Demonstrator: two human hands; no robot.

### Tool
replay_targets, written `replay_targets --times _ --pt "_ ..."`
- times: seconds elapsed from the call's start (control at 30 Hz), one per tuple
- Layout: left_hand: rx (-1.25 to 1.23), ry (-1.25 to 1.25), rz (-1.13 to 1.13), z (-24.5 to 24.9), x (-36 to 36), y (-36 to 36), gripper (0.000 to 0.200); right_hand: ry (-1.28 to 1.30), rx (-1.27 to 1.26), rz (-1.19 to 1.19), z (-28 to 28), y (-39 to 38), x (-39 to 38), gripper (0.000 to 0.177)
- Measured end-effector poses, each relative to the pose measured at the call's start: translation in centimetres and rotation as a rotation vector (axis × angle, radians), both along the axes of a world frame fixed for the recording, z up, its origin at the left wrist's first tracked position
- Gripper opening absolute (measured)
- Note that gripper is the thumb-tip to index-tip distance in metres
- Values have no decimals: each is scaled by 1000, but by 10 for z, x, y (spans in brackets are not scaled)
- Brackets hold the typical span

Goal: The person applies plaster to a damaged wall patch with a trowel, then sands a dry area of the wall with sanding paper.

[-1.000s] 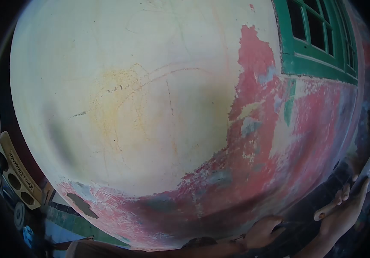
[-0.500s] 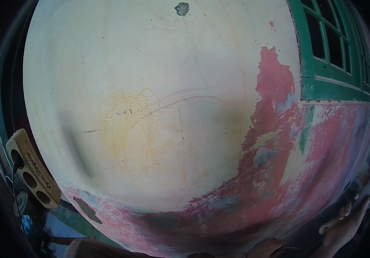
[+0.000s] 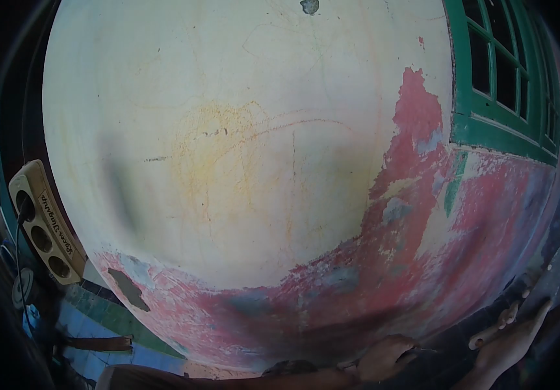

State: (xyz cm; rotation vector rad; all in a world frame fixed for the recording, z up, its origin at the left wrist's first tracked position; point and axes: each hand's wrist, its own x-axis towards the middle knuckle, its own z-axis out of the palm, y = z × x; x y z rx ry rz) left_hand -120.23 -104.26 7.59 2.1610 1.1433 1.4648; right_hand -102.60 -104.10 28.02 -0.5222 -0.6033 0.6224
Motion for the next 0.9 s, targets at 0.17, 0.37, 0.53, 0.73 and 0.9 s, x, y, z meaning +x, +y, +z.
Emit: replay_targets --times 0.17,0.37,0.53,0.73,0.9 --pt "-27 51 -35 6 -9 -12 30 -109 33 -40 -5 -17 9 43" --pt "-2 53 -20 13 -33 -36 31 -62 69 -28 1 -31 31 41" --pt "-55 147 -4 23 -75 -55 32 -34 76 61 8 -29 4 47" --pt "-60 81 82 3 -98 -71 29 10 -51 255 -16 -20 -49 56" --pt "-94 40 9 4 -95 -79 24 93 -146 238 -86 11 -59 55"
